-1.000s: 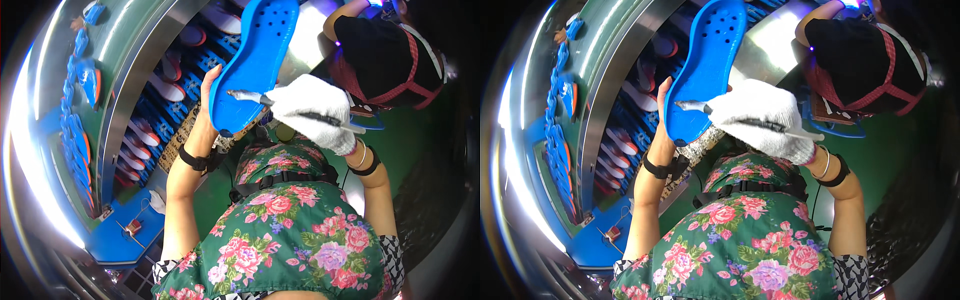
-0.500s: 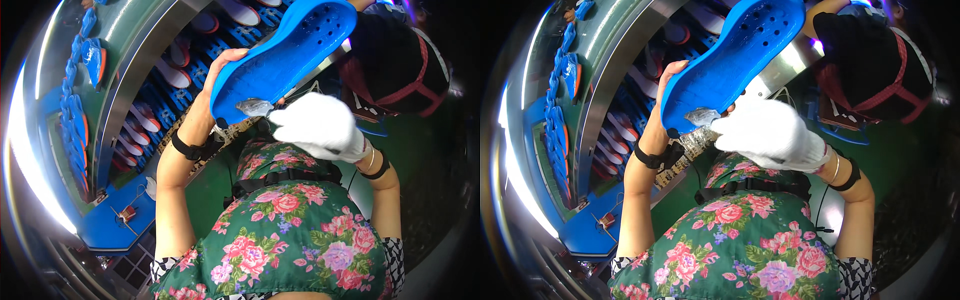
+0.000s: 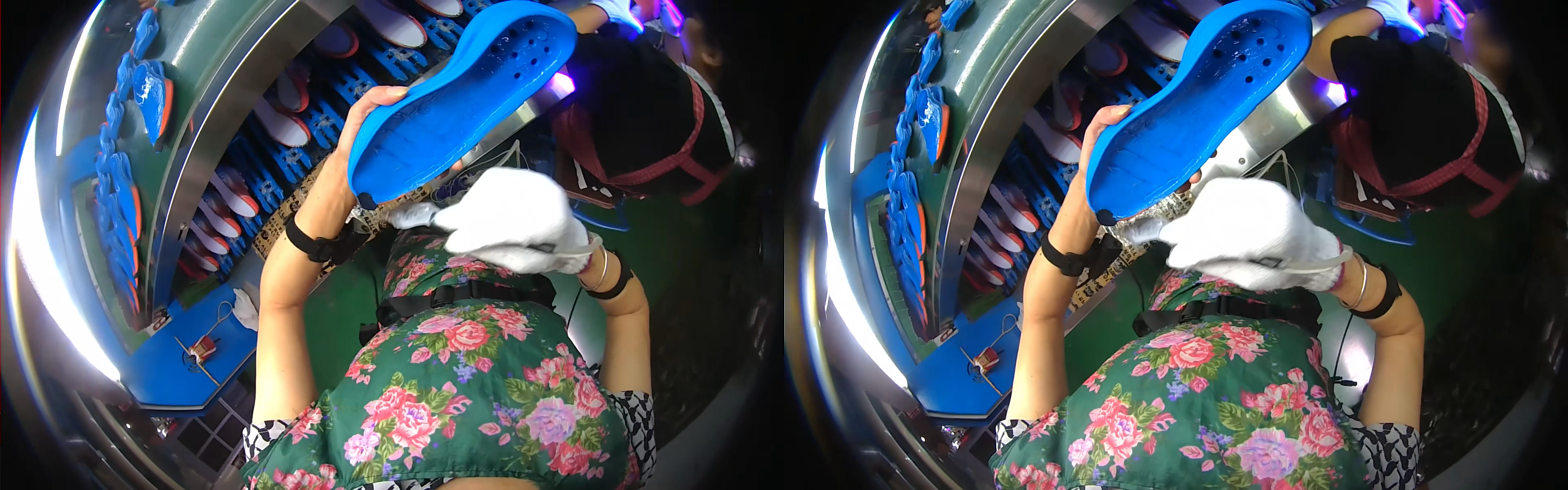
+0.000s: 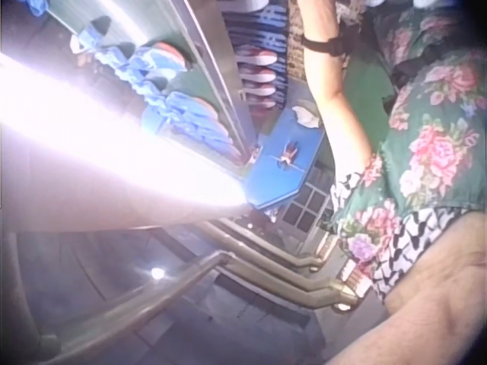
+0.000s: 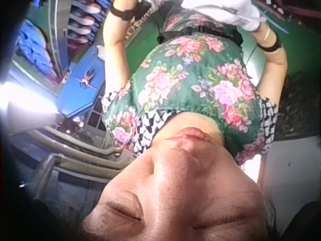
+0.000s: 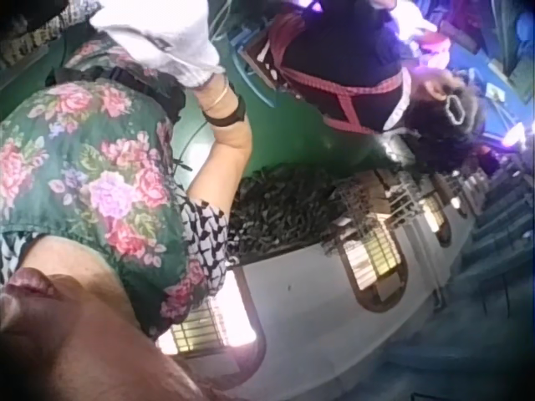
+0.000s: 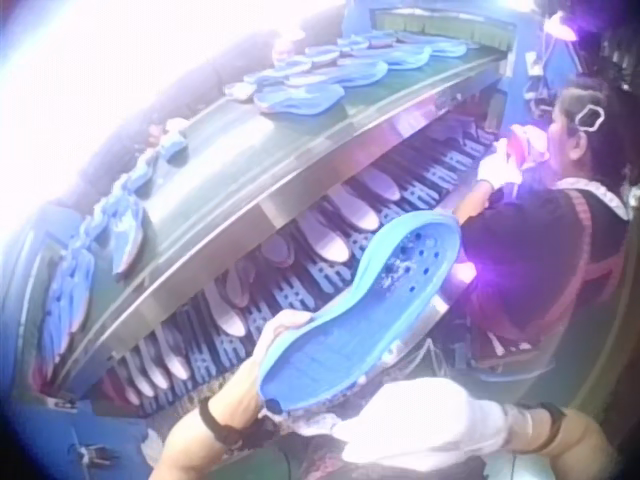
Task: Applying adhesive to the edges and center of shoe soles using a brush tool at a manufacturing workstation.
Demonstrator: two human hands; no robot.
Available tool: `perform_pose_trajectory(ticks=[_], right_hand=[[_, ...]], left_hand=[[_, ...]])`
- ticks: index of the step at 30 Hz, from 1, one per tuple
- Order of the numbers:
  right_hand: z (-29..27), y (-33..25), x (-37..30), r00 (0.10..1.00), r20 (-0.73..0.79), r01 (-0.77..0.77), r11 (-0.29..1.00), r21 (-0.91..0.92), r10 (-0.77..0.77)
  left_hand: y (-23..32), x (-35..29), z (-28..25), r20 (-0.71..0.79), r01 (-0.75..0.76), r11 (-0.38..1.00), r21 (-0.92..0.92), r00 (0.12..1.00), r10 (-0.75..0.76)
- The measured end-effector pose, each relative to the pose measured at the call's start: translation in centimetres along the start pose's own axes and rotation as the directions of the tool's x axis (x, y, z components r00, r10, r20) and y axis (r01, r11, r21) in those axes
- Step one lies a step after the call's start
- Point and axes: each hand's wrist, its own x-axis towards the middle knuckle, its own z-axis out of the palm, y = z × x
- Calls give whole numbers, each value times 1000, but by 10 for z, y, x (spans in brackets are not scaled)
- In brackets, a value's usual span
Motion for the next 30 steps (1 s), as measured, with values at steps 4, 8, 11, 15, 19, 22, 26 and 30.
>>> perform_pose_trajectory(ticks=[4, 8, 11, 15, 19, 22, 26, 30], right_hand=[[-4, 0, 7, 996, -64, -70, 995, -76, 65], [-13, 12, 0, 907, -70, -315, 778, 544, 416], [-16, 19, -8, 726, -203, -199, 484, 852, 657], [-14, 28, -20, 620, -296, 0, 377, 926, 726], [-1, 52, -34, 484, -225, 12, 251, 968, 846], [16, 51, -12, 420, -201, -55, 246, 968, 885], [41, 60, -19, 488, -246, -307, 428, 850, 838], [42, 63, -27, 422, -186, -299, 330, 895, 887]], left_hand=[[-1, 5, 6, 25, -60, 998, -37, 998, 61], [0, 4, -10, 211, -92, 982, -164, 969, 126], [3, -13, 8, 184, -197, 956, -217, 954, 238], [25, -43, 31, 315, -564, 815, -134, 755, 575], [95, -77, 30, 561, -583, 773, -251, 563, 607], [154, -87, 9, 354, -696, 571, -435, 451, 819], [172, -89, -3, -47, -768, 312, -560, 406, 913], [132, -90, 11, -59, -804, 433, -407, 497, 866]])
